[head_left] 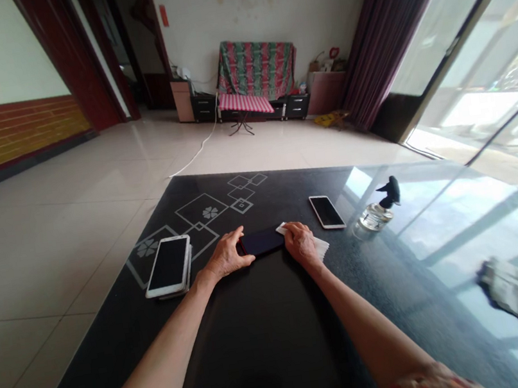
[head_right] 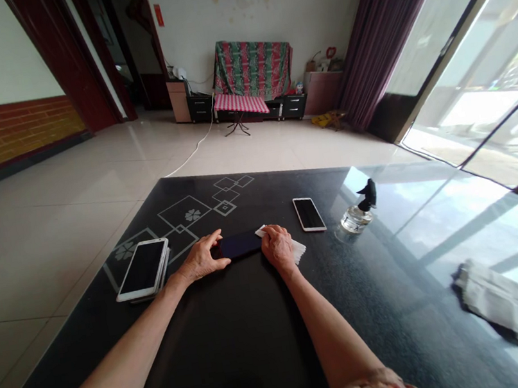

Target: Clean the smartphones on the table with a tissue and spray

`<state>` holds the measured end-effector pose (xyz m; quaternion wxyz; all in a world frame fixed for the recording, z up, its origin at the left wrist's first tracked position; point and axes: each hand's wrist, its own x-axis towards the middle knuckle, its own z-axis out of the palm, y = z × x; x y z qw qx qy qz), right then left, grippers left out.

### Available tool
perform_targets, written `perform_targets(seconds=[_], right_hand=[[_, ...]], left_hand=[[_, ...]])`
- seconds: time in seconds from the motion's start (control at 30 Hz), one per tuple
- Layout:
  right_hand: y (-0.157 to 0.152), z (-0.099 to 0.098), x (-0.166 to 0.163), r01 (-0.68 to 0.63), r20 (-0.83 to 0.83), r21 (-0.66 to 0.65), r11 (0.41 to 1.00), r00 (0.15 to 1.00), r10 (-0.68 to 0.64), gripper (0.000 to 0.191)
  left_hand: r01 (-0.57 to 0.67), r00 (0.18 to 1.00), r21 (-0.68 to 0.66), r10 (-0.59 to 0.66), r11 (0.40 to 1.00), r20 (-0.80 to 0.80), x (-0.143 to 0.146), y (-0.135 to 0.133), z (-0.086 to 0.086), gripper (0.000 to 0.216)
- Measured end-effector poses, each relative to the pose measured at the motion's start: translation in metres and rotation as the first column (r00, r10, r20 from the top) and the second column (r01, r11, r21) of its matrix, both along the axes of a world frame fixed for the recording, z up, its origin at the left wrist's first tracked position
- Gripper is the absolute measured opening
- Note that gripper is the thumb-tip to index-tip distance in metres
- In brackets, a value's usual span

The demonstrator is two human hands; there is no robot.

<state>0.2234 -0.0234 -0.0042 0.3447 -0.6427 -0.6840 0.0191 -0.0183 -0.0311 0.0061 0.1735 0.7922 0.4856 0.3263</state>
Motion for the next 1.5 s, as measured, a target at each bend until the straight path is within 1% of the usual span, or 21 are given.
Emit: perform_targets(seconds=[0.13,0.27,0.33,0.5,0.67,0.73,0.87,0.97,1.07,1.2,1.27,1.33,1.4,1.47,1.5], right_hand=[[-0.002,0.001,-0.001,-0.018,0.003,0.009,1.000,1.000,0.018,0.027],[-0.004,0.002,-0.002,-0.066,0.046,0.018,0.998,0.997,0.065,0.026],[-0.003,0.002,-0.002,-0.096,0.072,0.032,0.995,0.993,0.094,0.026],[0.000,-0.002,-0.001,-0.150,0.095,0.066,0.986,0.985,0.144,0.024],[0.000,-0.005,0.000,-0.104,-0.002,0.150,0.983,0.994,0.105,0.026],[0.001,-0.006,-0.003,-0.117,-0.024,0.163,0.980,0.992,0.123,0.026],[0.006,-0.007,-0.020,-0.154,-0.056,0.141,0.978,0.985,0.163,0.025],[0.012,-0.009,-0.032,-0.167,-0.062,0.127,0.978,0.982,0.176,0.024],[0.016,-0.009,-0.038,-0.186,-0.063,0.125,0.975,0.979,0.195,0.024],[0.018,-0.005,-0.041,-0.262,-0.066,0.119,0.958,0.960,0.271,0.026],[0.018,-0.003,-0.042,-0.303,-0.085,0.123,0.945,0.946,0.314,0.026],[0.019,-0.001,-0.042,-0.357,-0.122,0.135,0.924,0.920,0.374,0.026],[0.019,-0.001,-0.042,-0.387,-0.180,0.166,0.907,0.892,0.414,0.025],[0.020,-0.001,-0.040,-0.335,-0.248,0.209,0.919,0.891,0.381,0.025],[0.021,-0.001,-0.039,-0.284,-0.276,0.226,0.932,0.899,0.341,0.025]], left_hand=[[-0.070,0.998,0.056,0.070,0.996,0.001,-0.003,-0.002,-0.004,0.083],[-0.234,0.971,0.138,0.238,0.962,-0.013,-0.006,-0.003,-0.009,0.079],[-0.284,0.957,0.161,0.291,0.945,-0.021,-0.004,-0.005,-0.009,0.077],[-0.335,0.940,0.172,0.342,0.926,-0.010,0.007,-0.011,-0.008,0.076],[-0.374,0.924,0.174,0.382,0.911,-0.017,0.013,-0.011,-0.010,0.076],[-0.396,0.913,0.178,0.407,0.901,-0.027,0.017,-0.011,-0.010,0.077],[-0.445,0.886,0.185,0.461,0.876,-0.050,0.030,-0.015,-0.009,0.078],[-0.453,0.873,0.173,0.474,0.875,-0.112,0.039,-0.020,-0.006,0.078],[-0.478,0.845,0.150,0.500,0.865,-0.191,0.047,-0.026,0.001,0.079],[-0.516,0.803,0.118,0.527,0.848,-0.277,0.059,-0.034,0.013,0.081],[-0.525,0.797,0.094,0.527,0.846,-0.295,0.063,-0.038,0.015,0.080],[-0.504,0.816,0.065,0.499,0.861,-0.292,0.063,-0.040,0.015,0.082],[-0.441,0.863,0.013,0.428,0.897,-0.269,0.056,-0.039,0.014,0.081],[-0.371,0.905,-0.040,0.352,0.928,-0.238,0.043,-0.035,0.014,0.067],[-0.365,0.909,-0.035,0.347,0.930,-0.231,0.036,-0.031,0.016,0.057]])
